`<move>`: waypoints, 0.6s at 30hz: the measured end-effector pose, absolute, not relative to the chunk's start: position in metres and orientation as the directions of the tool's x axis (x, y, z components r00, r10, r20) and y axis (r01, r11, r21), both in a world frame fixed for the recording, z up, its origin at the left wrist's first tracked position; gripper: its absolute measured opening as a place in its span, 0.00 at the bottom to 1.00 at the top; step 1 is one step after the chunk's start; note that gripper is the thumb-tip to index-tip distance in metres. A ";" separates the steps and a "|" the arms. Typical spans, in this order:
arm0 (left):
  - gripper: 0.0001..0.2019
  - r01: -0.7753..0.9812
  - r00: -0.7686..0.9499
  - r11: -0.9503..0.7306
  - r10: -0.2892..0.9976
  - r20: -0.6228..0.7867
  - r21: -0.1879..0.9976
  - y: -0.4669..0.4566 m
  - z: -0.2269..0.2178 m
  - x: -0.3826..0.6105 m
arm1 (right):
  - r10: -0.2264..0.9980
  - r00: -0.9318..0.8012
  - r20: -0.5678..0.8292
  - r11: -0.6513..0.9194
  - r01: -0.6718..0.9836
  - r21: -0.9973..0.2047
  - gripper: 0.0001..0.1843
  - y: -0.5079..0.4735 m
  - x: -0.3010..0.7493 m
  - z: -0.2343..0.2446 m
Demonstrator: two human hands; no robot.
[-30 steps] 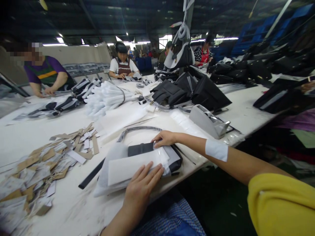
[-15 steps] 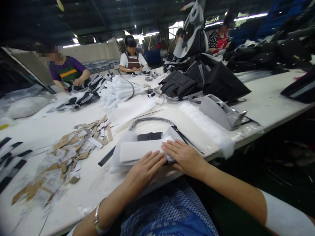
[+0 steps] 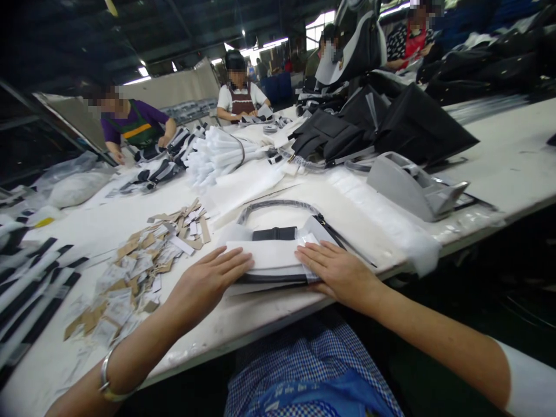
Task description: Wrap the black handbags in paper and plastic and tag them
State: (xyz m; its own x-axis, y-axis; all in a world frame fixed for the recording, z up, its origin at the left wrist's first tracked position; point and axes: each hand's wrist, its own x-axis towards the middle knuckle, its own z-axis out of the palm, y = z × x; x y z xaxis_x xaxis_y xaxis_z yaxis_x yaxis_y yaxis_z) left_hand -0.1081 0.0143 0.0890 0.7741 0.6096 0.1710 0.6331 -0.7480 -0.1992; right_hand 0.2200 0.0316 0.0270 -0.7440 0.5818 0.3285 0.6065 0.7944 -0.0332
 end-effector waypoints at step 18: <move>0.24 0.743 0.666 -0.637 0.669 0.331 -0.205 -0.014 0.020 -0.087 | 0.501 -0.811 0.300 0.850 0.526 0.002 0.35 0.080 0.233 0.043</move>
State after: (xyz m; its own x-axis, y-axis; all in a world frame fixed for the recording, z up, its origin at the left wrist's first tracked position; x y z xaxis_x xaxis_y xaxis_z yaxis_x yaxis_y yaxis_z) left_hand -0.0871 -0.0140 0.0200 0.6655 0.6689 0.3312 0.7427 -0.6373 -0.2053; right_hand 0.2330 0.0804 0.0428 -0.8114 0.5014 0.3004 0.5263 0.8503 0.0024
